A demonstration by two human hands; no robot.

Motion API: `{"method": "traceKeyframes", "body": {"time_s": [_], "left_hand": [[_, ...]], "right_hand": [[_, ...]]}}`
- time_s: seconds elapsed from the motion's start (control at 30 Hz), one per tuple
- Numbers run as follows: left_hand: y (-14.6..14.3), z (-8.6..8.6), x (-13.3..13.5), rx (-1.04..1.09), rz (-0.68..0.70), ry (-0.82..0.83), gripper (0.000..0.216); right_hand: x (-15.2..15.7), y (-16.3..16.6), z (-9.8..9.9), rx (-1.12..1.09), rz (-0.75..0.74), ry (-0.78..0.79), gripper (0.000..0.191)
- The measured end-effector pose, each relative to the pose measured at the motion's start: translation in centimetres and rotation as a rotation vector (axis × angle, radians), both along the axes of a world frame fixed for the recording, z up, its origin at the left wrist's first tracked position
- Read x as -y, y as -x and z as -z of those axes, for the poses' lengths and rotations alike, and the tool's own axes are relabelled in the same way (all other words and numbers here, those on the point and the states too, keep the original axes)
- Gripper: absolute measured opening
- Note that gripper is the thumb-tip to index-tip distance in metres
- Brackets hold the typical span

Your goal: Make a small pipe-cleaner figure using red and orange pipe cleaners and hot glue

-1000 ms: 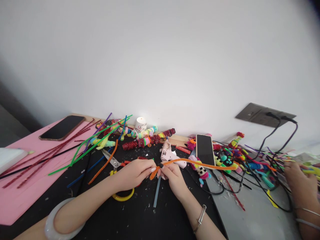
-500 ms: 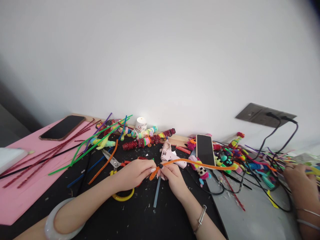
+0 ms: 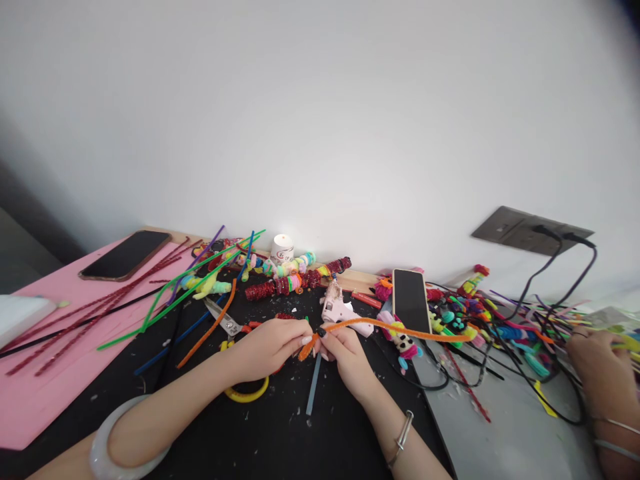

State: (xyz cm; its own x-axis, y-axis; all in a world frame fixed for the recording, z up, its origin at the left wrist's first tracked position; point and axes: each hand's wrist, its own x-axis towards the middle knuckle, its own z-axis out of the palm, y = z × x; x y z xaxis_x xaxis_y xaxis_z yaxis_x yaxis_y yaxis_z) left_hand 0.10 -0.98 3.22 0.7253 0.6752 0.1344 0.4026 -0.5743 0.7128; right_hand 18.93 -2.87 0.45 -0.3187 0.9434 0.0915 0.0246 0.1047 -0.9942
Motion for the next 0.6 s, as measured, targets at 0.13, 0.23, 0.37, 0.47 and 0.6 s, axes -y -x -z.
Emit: {"method": "traceKeyframes", "body": {"time_s": [0.13,0.23,0.37,0.47,0.6], "left_hand": [[0.06,0.12,-0.04,-0.040,-0.032,-0.029,0.027],[0.12,0.35,-0.07,-0.064,-0.065,-0.061,0.026],[0.21,0.54,-0.13,-0.086,-0.097,-0.091,0.026],[0.26,0.47,-0.14,-0.093,-0.098,-0.096,0.026],[0.20,0.31,-0.16,-0.080,-0.089,-0.086,0.024]], "right_hand": [[-0.06,0.01,0.15,-0.005,-0.004,-0.011,0.039],[-0.06,-0.03,0.18,0.009,0.000,-0.021,0.041],[0.00,-0.10,0.08,0.035,0.009,-0.034,0.041],[0.02,-0.10,0.02,0.035,0.000,-0.038,0.040],[0.00,-0.07,0.17,0.019,-0.007,-0.038,0.039]]}}
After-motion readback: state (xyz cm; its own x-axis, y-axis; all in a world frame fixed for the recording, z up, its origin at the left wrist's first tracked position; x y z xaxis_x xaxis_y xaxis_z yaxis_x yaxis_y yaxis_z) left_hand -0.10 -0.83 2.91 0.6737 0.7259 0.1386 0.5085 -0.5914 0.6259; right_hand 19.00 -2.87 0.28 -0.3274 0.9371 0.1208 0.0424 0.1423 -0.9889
